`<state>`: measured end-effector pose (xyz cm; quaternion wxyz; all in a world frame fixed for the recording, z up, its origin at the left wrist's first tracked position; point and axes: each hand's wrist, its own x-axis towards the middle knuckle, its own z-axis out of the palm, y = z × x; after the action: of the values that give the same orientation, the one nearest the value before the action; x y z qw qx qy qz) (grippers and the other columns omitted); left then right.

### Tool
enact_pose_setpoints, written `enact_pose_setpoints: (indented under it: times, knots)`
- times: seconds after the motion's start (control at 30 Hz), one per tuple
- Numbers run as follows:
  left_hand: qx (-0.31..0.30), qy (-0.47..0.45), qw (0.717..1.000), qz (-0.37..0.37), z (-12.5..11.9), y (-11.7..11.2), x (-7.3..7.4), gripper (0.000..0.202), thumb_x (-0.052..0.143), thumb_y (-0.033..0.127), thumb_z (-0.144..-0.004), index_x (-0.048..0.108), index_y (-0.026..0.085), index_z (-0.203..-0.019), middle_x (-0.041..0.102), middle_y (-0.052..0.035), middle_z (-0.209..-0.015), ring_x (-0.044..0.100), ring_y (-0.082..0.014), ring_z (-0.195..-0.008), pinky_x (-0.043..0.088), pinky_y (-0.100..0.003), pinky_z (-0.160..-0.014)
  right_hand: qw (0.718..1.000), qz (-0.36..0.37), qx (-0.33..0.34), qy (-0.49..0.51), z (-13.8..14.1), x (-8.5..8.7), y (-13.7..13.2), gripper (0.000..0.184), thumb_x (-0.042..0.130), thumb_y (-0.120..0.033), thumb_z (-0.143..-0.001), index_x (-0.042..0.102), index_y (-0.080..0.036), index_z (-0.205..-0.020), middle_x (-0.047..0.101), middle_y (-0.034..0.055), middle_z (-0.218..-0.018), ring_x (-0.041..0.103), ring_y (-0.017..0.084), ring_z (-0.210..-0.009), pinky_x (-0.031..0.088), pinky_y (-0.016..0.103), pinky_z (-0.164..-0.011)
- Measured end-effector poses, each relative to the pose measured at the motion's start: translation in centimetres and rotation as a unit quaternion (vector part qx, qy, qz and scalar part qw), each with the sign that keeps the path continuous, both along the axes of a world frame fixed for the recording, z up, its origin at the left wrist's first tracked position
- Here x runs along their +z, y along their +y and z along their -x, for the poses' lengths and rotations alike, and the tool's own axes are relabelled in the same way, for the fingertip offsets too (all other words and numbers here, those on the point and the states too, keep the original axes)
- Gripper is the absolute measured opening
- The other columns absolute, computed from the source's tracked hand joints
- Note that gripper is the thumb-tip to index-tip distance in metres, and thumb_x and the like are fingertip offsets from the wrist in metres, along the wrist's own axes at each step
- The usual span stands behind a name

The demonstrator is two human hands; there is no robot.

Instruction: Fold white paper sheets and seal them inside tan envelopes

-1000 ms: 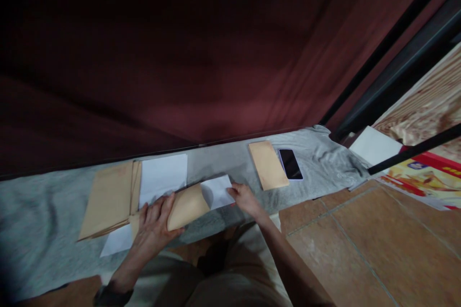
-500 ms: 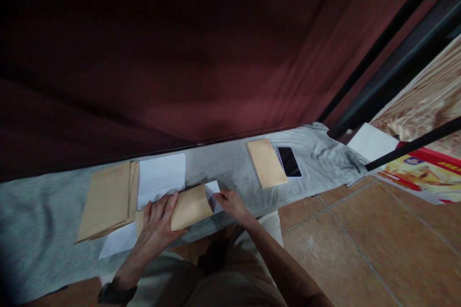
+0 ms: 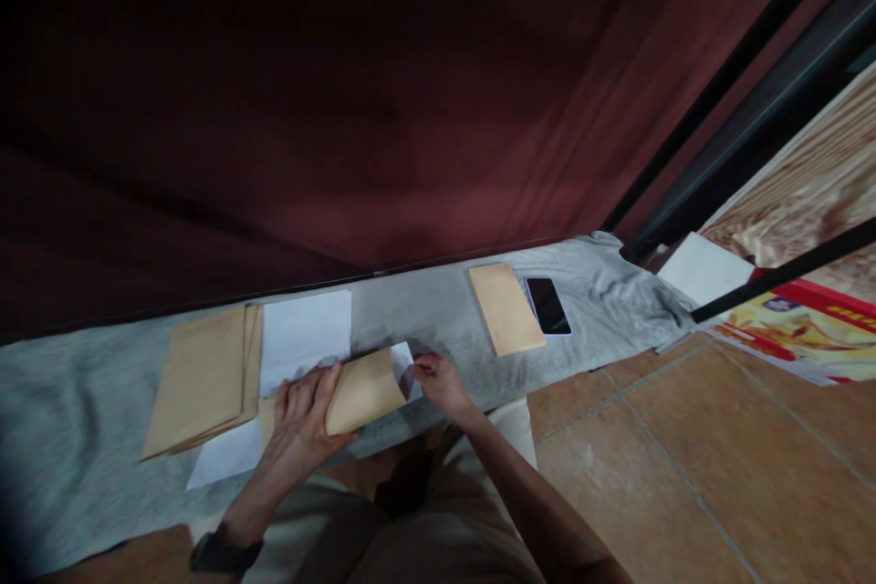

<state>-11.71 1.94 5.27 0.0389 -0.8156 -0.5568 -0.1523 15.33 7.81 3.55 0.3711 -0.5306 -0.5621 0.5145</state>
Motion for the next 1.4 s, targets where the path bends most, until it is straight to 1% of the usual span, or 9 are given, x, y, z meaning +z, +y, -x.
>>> enact_pose_setpoints:
  times: [0.2,0.4,0.6,0.7,0.83,0.93,1.13,1.3,1.4]
  knots:
    - [0.003,0.002,1.0,0.011,-0.1,0.0,0.2,0.114,0.079,0.043,-0.069,0.017,0.018,-0.161,0.048,-0.0237,-0.147,0.044,-0.0416,-0.139,0.017,-0.065,-0.12,1.0,0.016,-0.008,0.011,0.3,0.1,0.0,0.032,0.06,-0.034,-0.078,0.05,-0.023,-0.05,0.039,-0.0063,-0.05,0.039,0.012,-0.051,0.03,0.024,-0.05]
    - [0.003,-0.011,0.999,0.031,-0.5,-0.1,0.7,0.112,0.078,0.042,-0.069,0.019,0.018,-0.161,0.047,-0.0225,-0.148,0.044,-0.0414,-0.139,0.017,-0.066,-0.12,0.999,0.031,-0.033,0.016,0.5,-0.2,0.1,0.029,0.055,-0.034,-0.078,0.053,-0.023,-0.052,0.043,-0.0055,-0.051,0.042,0.012,-0.052,0.033,0.023,-0.052]
    - [0.004,-0.019,0.999,0.041,-1.5,0.2,0.8,0.111,0.076,0.043,-0.069,0.018,0.019,-0.161,0.048,-0.0214,-0.146,0.043,-0.0418,-0.14,0.018,-0.065,-0.12,0.998,0.043,-0.043,0.017,1.7,-0.4,-0.5,0.02,0.057,-0.028,-0.077,0.062,-0.022,-0.059,0.059,-0.0019,-0.062,0.054,0.014,-0.06,0.041,0.022,-0.055]
    - [0.006,-0.027,0.999,0.041,-1.7,0.3,0.8,0.111,0.075,0.043,-0.069,0.018,0.02,-0.161,0.049,-0.0209,-0.146,0.043,-0.0416,-0.14,0.017,-0.064,-0.12,0.997,0.052,-0.048,0.014,2.0,-0.5,-0.8,0.018,0.058,-0.028,-0.077,0.066,-0.021,-0.063,0.062,-0.0012,-0.064,0.054,0.013,-0.058,0.04,0.022,-0.053]
    - [-0.001,-0.033,0.999,0.039,-1.5,0.3,0.8,0.11,0.075,0.043,-0.07,0.017,0.02,-0.161,0.05,-0.0206,-0.147,0.043,-0.0417,-0.14,0.017,-0.064,-0.12,0.996,0.063,-0.055,0.012,2.1,-1.0,-0.9,0.02,0.059,-0.029,-0.079,0.068,-0.02,-0.064,0.058,-0.0025,-0.055,0.052,0.013,-0.053,0.038,0.022,-0.05]
    - [-0.003,-0.029,0.999,0.034,-1.4,0.3,0.7,0.112,0.077,0.042,-0.07,0.016,0.02,-0.161,0.05,-0.0207,-0.146,0.043,-0.0415,-0.14,0.017,-0.064,-0.12,0.996,0.06,-0.07,0.015,2.1,-1.4,-0.9,0.017,0.06,-0.029,-0.079,0.07,-0.02,-0.07,0.06,-0.0028,-0.058,0.053,0.013,-0.055,0.037,0.022,-0.05]
    - [-0.01,-0.019,0.999,0.024,-1.5,0.5,0.6,0.111,0.076,0.043,-0.073,0.014,0.019,-0.162,0.048,-0.0218,-0.148,0.042,-0.0409,-0.141,0.015,-0.064,-0.121,0.993,0.042,-0.107,0.034,2.4,-1.9,-1.1,0.011,0.059,-0.028,-0.076,0.064,-0.02,-0.07,0.061,-0.003,-0.064,0.052,0.011,-0.056,0.037,0.022,-0.052]
    - [-0.017,-0.012,1.0,0.011,-1.4,0.6,0.7,0.107,0.075,0.043,-0.074,0.019,0.019,-0.161,0.049,-0.022,-0.146,0.042,-0.0408,-0.14,0.015,-0.064,-0.121,0.99,0.024,-0.131,0.054,2.6,-2.1,-1.2,0.004,0.06,-0.026,-0.074,0.058,-0.022,-0.074,0.061,-0.0035,-0.07,0.055,0.012,-0.062,0.041,0.023,-0.056]
    - [-0.023,-0.007,1.0,0.008,-1.5,0.7,0.8,0.104,0.074,0.042,-0.075,0.02,0.018,-0.161,0.05,-0.0222,-0.145,0.042,-0.0408,-0.141,0.015,-0.065,-0.121,0.986,0.019,-0.155,0.062,2.6,-2.3,-1.1,0.012,0.063,-0.025,-0.073,0.058,-0.022,-0.084,0.062,-0.0035,-0.074,0.058,0.014,-0.066,0.043,0.024,-0.059]
